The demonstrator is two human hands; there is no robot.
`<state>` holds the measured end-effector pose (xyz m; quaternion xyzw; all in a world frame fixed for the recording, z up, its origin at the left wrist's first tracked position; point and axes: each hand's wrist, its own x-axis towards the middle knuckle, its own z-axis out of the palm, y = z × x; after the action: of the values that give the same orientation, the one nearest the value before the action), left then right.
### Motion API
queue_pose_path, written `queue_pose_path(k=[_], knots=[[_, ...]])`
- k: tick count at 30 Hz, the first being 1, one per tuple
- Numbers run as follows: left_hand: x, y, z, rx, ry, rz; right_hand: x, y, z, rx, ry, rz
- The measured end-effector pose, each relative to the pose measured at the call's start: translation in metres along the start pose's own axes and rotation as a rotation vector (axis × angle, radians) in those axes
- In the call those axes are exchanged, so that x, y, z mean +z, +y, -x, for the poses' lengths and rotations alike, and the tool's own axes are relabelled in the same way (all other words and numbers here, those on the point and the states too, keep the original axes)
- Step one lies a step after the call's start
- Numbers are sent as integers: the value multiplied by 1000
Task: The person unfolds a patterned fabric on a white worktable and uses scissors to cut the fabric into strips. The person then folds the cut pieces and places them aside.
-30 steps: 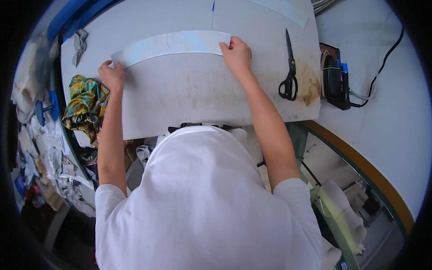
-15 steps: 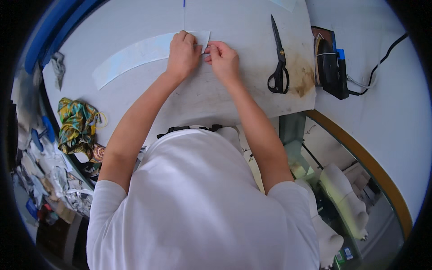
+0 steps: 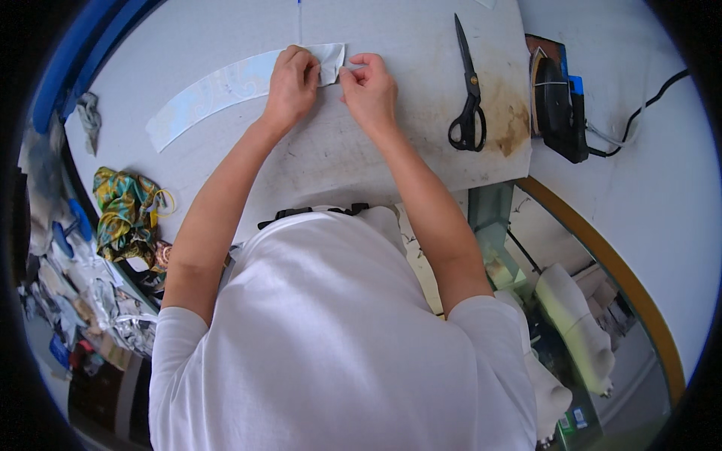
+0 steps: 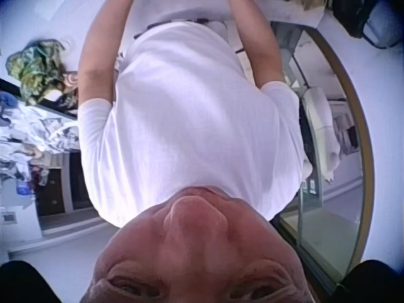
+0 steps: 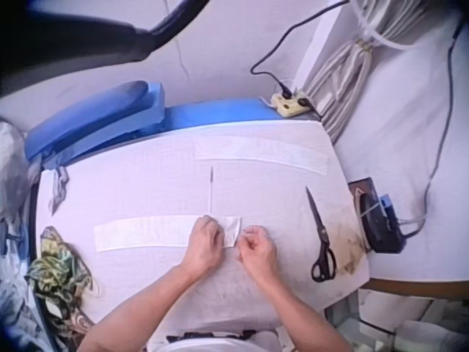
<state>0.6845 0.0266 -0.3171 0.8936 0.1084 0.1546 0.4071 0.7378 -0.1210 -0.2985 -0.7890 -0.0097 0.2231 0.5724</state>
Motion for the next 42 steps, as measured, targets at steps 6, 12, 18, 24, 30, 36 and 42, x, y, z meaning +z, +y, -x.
queue_pose_path(k=[6, 12, 18, 24, 30, 36, 42], knots=[[-2, -3, 3, -46, 15, 102, 0, 2, -3, -54, -87, 30], [-11, 1, 1, -154, -11, 192, 8, -8, -7, 55, -167, 126], [-15, 1, 0, -173, -32, 234, 15, 3, -4, -210, -98, 261], [-20, -3, 0, -220, -61, 282, 16, -8, 3, -396, -47, 452], [-26, 1, -5, -353, -124, 321, 17, -15, 3, -453, -104, 558], [-27, -8, -5, -322, -120, 296, 12, -8, 0, -177, -96, 507], [-36, -7, -9, -512, -176, 447, 13, -7, -1, -147, -58, 449]])
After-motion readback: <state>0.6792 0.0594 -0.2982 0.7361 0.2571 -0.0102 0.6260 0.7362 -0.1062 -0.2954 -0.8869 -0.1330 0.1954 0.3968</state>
